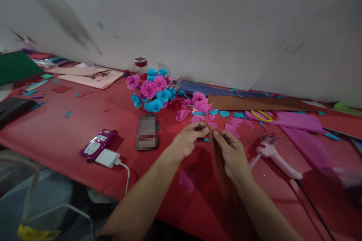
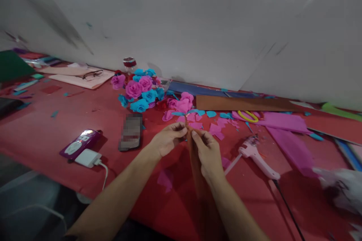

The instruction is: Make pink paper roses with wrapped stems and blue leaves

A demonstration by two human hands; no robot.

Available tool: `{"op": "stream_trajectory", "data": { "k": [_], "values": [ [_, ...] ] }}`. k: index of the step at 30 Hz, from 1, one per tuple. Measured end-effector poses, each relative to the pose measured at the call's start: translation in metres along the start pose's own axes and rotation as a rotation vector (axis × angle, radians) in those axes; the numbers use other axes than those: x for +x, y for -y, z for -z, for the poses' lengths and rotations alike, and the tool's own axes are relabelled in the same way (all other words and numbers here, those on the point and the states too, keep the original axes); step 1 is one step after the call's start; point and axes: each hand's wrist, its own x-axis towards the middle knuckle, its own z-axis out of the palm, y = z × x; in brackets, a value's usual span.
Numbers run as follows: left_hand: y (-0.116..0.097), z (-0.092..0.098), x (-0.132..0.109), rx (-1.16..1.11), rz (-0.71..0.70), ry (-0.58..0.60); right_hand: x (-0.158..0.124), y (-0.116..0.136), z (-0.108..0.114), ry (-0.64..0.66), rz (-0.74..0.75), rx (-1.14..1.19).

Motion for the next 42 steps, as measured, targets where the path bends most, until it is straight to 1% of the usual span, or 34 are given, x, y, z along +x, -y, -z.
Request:
{"op": "stream_trajectory", "data": {
  "k": [4,8,11,14,17,20,23,25,28,30,32,36,42],
  "values": [
    [-0.001,-0.003,-0.001,0.025,-0.008,-0.034,0.000,0.002,-0.002,-0.006,-0.005,0.036],
    [-0.001,-0.003,0.001,0.039,0.041,-0.087,0.001,0.003,-0.001,0.006,-0.031,0.076],
    [-0.001,-0.003,0.002,0.063,0.059,-0.150,0.002,0.002,0.001,-0.004,-0.035,0.056],
    [-0.001,-0.003,0.003,0.117,0.080,-0.180,0.003,0.000,0.003,-0.007,-0.012,0.018],
    [0.000,-0.002,0.003,0.150,0.067,-0.187,0.004,-0.002,0.003,0.003,0.013,-0.007],
    [0.002,-0.002,0.004,0.177,0.032,-0.183,0.006,-0.004,0.003,0.007,-0.009,-0.013],
    [0.003,-0.004,0.002,0.168,0.033,-0.178,0.006,-0.004,0.003,-0.006,-0.026,0.015],
    [0.003,-0.004,0.002,0.134,0.063,-0.168,0.005,-0.003,0.002,0.020,-0.071,0.087],
    [0.002,-0.004,0.002,0.085,0.107,-0.138,0.004,0.000,0.001,0.119,-0.182,0.201],
    [0.002,-0.004,0.002,0.058,0.128,-0.134,0.003,0.002,0.001,0.144,-0.226,0.205],
    [0.001,-0.004,0.003,0.034,0.143,-0.146,0.003,0.003,0.001,0.114,-0.205,0.165],
    [0.000,-0.006,0.001,0.048,0.142,-0.155,0.003,0.000,0.001,0.051,-0.067,0.091],
    [0.004,-0.007,-0.001,0.190,-0.030,-0.174,0.002,-0.008,0.000,0.015,0.040,0.011]
  ]
}}
